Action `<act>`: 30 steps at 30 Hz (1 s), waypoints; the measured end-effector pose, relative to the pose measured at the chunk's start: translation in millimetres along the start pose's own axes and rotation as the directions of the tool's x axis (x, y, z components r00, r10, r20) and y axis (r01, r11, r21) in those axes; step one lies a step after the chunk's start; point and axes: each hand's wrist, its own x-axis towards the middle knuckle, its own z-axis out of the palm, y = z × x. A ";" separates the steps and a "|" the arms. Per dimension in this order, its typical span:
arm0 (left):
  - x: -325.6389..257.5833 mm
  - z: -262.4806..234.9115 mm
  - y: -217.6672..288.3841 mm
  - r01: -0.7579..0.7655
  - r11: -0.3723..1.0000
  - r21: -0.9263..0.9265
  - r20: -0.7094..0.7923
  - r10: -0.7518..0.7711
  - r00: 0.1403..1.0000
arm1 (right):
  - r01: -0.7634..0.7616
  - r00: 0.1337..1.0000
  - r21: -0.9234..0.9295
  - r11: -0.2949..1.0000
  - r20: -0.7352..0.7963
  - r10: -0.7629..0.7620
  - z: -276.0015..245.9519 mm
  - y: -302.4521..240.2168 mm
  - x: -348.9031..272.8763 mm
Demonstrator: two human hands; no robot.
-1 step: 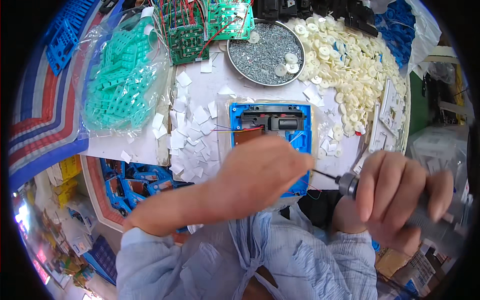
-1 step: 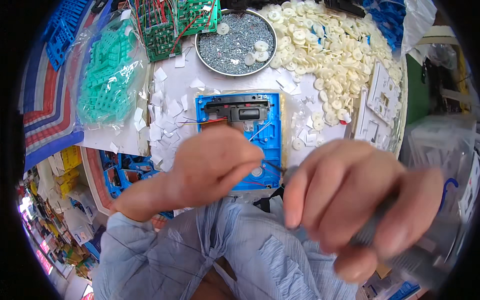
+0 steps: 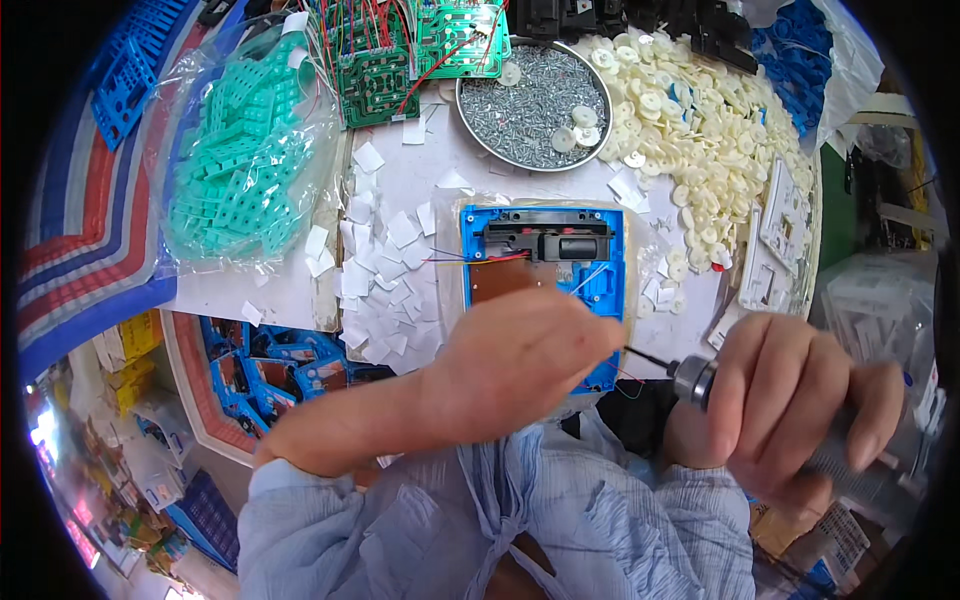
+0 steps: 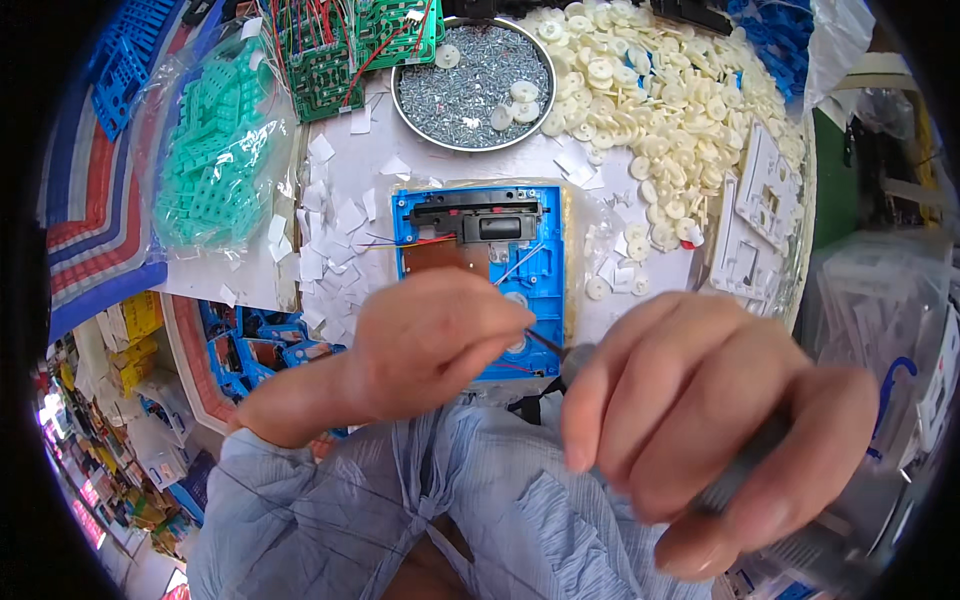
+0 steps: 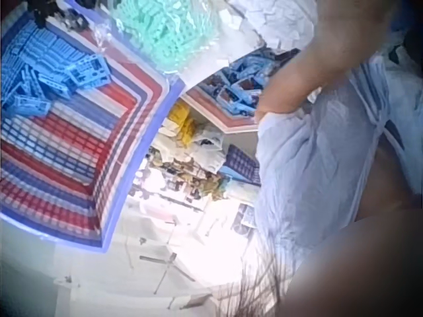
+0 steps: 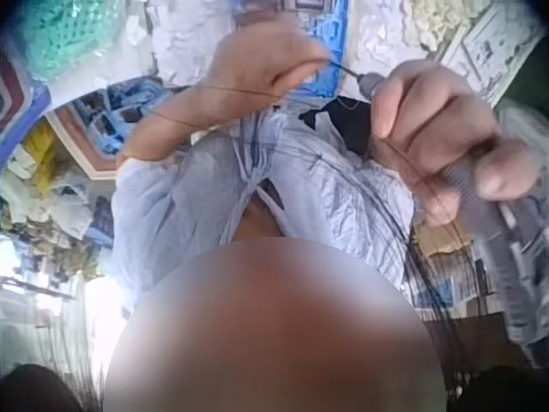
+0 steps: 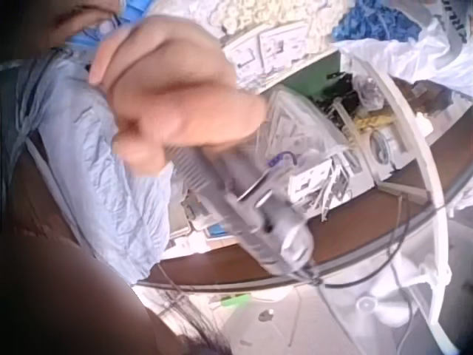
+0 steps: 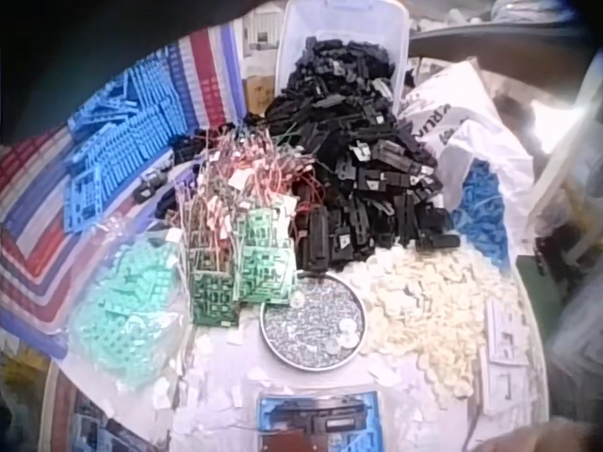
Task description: Assembling the components of a blue electronic device, including buttons, circuit boards, and internal wiring.
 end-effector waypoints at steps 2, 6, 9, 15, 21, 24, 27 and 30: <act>-15.9 12.2 0.1 0.010 0.994 -0.105 -0.062 -0.016 0.998 | -0.005 0.999 0.023 1.000 0.042 0.004 8.4 1.3 -3.7; -25.9 17.2 -2.2 -0.059 0.974 -0.219 -0.130 0.031 0.991 | -0.084 0.989 0.021 0.996 0.120 0.081 10.1 4.2 -4.9; -25.7 13.9 -4.9 -0.104 0.973 -0.206 -0.120 0.080 0.990 | -0.073 0.995 0.018 0.997 0.076 0.072 12.6 1.7 -8.8; -26.4 12.8 -12.8 -0.236 0.967 -0.095 -0.141 0.222 0.965 | -0.116 0.990 -0.014 0.993 0.074 0.117 13.3 0.8 -3.3; -7.1 2.2 -8.9 -0.114 0.981 0.159 -0.078 0.128 0.989 | -0.064 0.997 -0.114 0.991 -0.060 0.057 4.1 5.9 -7.3; 12.7 -16.2 -21.0 -0.007 0.875 0.484 0.029 -0.008 1.000 | -0.049 0.989 -0.231 0.972 -0.150 0.014 -6.5 17.2 -1.1; 8.3 -14.3 -30.9 -0.035 0.822 0.568 0.069 -0.006 0.998 | -0.046 0.979 -0.265 0.963 -0.203 -0.009 -12.9 36.5 9.0; 11.0 -14.5 -31.4 -0.044 0.813 0.580 0.062 0.010 0.998 | -0.034 0.980 -0.310 0.950 -0.199 -0.030 -19.2 50.8 17.7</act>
